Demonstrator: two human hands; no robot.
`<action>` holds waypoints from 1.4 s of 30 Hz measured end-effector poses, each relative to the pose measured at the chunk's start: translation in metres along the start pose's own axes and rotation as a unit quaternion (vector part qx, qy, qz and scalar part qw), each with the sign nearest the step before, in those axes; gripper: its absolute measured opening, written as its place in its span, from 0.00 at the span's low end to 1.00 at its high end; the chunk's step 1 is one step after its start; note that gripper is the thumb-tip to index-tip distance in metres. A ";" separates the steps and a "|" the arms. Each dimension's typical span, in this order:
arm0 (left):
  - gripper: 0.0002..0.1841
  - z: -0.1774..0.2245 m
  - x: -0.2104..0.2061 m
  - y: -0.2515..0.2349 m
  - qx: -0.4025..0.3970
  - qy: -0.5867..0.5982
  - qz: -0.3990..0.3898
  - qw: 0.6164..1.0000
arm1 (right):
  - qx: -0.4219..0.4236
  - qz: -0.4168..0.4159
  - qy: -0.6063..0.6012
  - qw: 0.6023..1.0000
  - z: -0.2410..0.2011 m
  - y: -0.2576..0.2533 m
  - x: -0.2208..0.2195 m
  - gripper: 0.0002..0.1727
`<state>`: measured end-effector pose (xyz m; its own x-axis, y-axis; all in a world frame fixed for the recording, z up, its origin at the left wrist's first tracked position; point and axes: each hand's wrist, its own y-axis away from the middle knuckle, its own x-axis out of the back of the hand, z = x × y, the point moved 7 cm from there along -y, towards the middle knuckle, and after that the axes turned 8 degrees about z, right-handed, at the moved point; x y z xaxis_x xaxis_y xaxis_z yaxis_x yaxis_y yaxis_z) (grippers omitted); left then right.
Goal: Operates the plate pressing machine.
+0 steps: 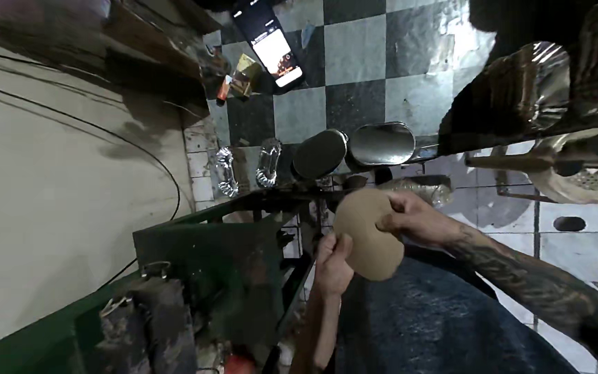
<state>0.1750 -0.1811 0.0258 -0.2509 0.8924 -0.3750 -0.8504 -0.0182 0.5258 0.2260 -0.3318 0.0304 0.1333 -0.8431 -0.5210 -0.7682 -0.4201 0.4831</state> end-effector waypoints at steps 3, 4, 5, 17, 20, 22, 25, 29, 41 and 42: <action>0.20 -0.053 0.009 -0.033 0.079 -0.092 0.006 0.993 | -0.038 0.041 0.058 0.997 0.020 -0.005 0.034 0.11; 0.21 -0.073 0.014 -0.058 0.068 -0.198 -0.013 0.978 | -0.031 0.070 0.159 0.984 0.032 -0.013 0.059 0.10; 0.21 -0.092 0.013 -0.083 0.039 -0.354 -0.048 0.933 | -0.018 0.077 0.288 0.954 0.042 -0.016 0.083 0.11; 0.27 -0.123 -0.076 -0.136 0.001 -0.607 -0.165 0.777 | -0.202 -0.210 0.649 0.702 0.090 0.067 0.093 0.23; 0.21 -0.002 -0.028 -0.072 -0.162 -0.534 0.000 0.830 | -0.148 -0.237 0.647 0.710 0.081 0.056 0.090 0.23; 0.21 0.061 0.020 -0.023 -0.265 -0.423 0.140 0.855 | -0.137 -0.263 0.665 0.685 0.081 0.043 0.087 0.24; 0.33 0.119 0.101 0.017 -0.334 -0.241 0.290 0.864 | -0.143 -0.311 0.710 0.615 0.087 0.022 0.073 0.26; 0.27 0.212 0.185 0.028 -0.436 -0.096 0.433 0.783 | -0.154 -0.309 0.774 0.531 0.097 0.000 0.042 0.23; 0.30 0.136 0.364 0.088 -0.016 -0.517 0.539 0.665 | -0.064 -0.358 0.825 0.432 0.175 -0.049 -0.183 0.22; 0.24 0.128 0.367 0.106 -0.040 -0.534 0.548 0.643 | -0.034 -0.370 0.831 0.415 0.181 -0.048 -0.209 0.23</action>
<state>0.0514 0.2025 0.0417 -0.2950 0.1243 0.9474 -0.4657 -0.8845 -0.0289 0.1218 -0.0747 -0.0117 0.6075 0.4814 0.6318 -0.1196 -0.7309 0.6719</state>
